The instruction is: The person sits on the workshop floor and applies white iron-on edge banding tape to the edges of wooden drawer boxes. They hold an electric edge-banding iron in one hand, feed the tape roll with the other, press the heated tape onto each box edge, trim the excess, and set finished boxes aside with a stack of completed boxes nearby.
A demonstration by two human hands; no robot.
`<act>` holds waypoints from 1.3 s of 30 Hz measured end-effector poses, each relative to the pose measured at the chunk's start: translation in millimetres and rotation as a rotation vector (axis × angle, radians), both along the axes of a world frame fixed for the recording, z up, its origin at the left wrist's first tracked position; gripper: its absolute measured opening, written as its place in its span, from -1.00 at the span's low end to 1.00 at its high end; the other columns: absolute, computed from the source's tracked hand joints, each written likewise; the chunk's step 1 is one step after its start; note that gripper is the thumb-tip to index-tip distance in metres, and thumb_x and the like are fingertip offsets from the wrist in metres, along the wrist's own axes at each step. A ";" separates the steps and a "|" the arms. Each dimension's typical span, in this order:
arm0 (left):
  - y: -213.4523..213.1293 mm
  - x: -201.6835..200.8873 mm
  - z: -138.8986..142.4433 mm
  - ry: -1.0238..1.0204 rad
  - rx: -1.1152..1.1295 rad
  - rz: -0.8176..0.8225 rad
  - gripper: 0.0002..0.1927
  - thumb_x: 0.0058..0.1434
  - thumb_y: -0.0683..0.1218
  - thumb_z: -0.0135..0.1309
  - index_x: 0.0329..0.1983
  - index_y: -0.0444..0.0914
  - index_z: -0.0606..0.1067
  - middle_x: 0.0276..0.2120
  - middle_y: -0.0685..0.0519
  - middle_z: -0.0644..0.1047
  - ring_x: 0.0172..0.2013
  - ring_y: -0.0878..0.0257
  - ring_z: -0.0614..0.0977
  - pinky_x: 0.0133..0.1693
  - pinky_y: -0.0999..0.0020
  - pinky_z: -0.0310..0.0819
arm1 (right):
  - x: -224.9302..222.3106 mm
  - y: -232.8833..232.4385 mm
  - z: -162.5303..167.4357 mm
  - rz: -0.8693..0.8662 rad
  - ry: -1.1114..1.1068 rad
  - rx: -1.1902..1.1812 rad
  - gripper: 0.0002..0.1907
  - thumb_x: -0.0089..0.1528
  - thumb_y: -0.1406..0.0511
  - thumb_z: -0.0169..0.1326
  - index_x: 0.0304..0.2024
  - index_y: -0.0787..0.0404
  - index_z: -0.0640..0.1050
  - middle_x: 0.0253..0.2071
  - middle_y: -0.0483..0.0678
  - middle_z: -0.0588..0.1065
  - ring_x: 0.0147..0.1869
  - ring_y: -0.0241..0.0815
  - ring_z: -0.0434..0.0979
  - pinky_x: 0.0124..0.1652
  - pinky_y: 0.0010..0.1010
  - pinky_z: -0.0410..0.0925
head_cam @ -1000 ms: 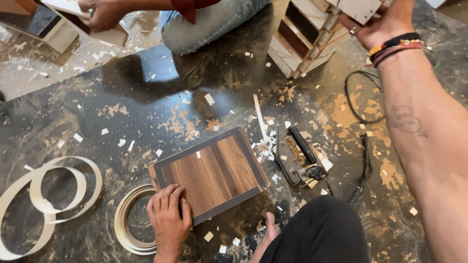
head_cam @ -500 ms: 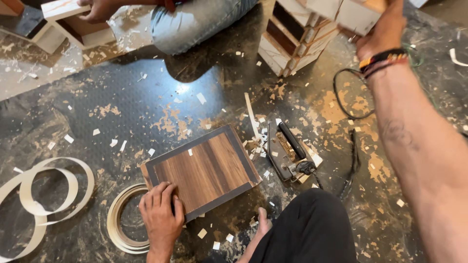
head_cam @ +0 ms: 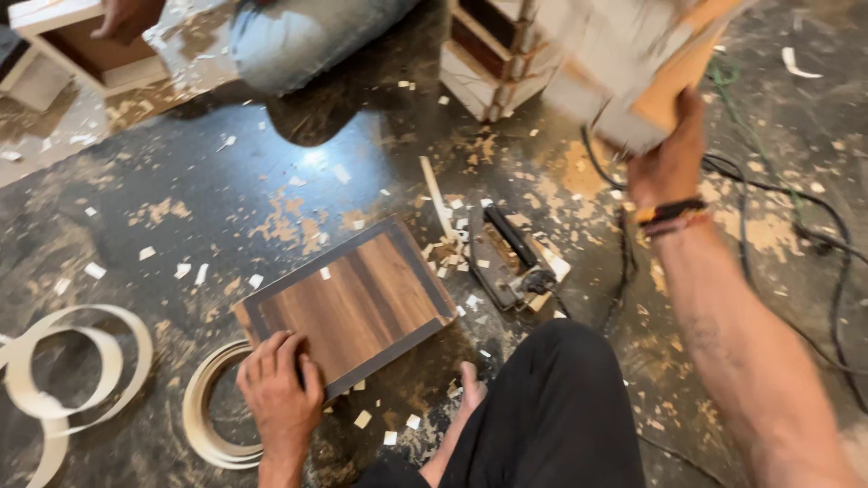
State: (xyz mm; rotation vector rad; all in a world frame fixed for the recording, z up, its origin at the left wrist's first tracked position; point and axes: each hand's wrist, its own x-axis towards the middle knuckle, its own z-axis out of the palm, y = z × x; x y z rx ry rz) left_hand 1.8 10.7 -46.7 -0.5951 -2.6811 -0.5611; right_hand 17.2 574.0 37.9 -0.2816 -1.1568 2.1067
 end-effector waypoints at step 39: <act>9.6 1.7 15.9 0.012 0.100 -0.035 -0.69 0.18 -0.16 0.08 0.02 -0.24 0.50 0.05 -0.03 0.49 0.17 0.02 0.45 0.27 -0.06 0.17 | -111.1 -195.7 -31.8 0.201 -0.518 1.764 -0.27 0.17 0.09 0.27 0.29 0.30 0.42 0.20 0.25 0.45 0.26 0.25 0.41 0.11 0.01 0.34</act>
